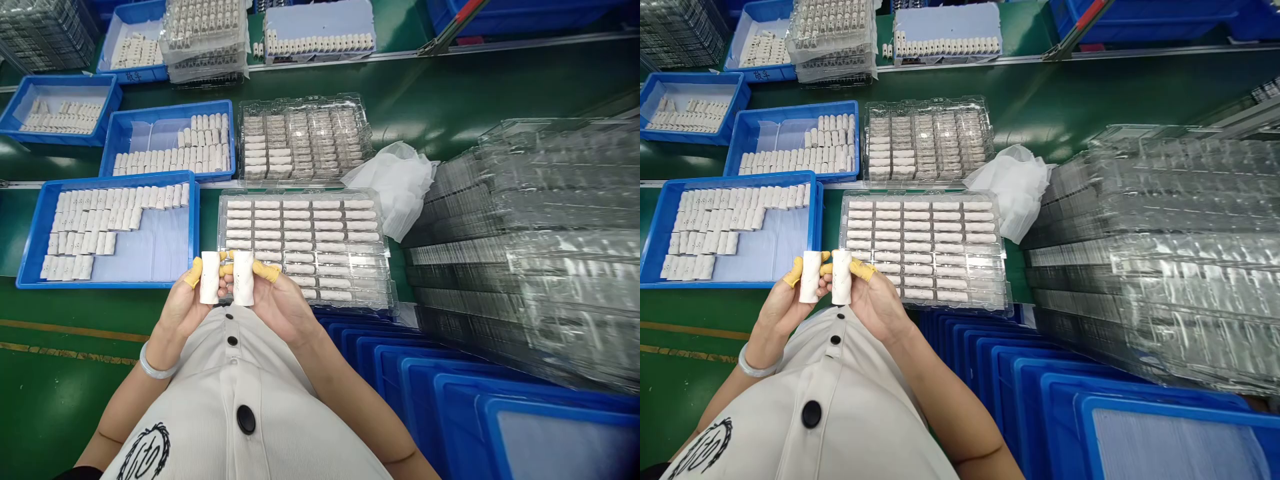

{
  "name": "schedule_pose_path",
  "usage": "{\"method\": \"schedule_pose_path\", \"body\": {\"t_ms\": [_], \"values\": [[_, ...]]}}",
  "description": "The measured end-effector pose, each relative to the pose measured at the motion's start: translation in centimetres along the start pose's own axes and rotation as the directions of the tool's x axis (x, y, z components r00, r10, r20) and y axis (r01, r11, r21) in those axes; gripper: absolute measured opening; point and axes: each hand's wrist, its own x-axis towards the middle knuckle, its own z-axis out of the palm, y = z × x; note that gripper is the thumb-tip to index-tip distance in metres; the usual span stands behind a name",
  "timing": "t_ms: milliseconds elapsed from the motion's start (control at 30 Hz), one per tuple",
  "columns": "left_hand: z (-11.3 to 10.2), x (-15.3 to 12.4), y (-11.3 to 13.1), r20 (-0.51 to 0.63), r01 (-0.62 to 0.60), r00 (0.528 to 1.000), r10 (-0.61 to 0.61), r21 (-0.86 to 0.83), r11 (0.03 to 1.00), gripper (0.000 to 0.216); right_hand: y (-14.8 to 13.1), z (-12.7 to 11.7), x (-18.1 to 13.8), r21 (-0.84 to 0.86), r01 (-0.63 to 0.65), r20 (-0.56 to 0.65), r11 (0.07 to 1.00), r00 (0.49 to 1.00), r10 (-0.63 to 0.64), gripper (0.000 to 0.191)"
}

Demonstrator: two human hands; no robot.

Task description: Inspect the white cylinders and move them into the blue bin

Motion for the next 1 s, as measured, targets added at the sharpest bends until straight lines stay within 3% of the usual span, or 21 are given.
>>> {"method": "schedule_pose_path", "body": {"t_ms": [133, 367, 600, 833, 1000], "values": [[0.01, -0.04, -0.19, -0.027, 0.016, 1.0, -0.015, 0.035, 0.999, 0.033, 0.05, -0.5, -0.03, -0.037, 0.008, -0.042, 0.999, 0.999, -0.01, 0.017], [0.26, -0.12, -0.43, 0.103, 0.074, 0.992, -0.076, 0.029, 0.997, 0.037, 0.54, -0.67, 0.06, -0.05, 0.003, 0.016, 0.999, 1.0, -0.002, 0.022], [-0.33, 0.05, -0.24, 0.016, 0.075, 0.997, -0.075, 0.03, 0.997, 0.044, 0.17, -0.47, 0.07, 0.048, -0.02, 0.076, 0.999, 0.997, 0.016, 0.036], [0.24, -0.3, 0.03, 0.085, 0.085, 0.993, -0.082, -0.031, 0.996, 0.053, 0.22, -0.34, 0.16, 0.079, -0.057, 0.029, 0.995, 0.998, 0.055, 0.036], [0.52, -0.28, -0.18, 0.056, 0.072, 0.996, -0.069, -0.059, 0.996, 0.049, 0.33, -0.48, 0.2, 0.069, -0.07, 0.046, 0.995, 0.997, 0.067, 0.039]]}}
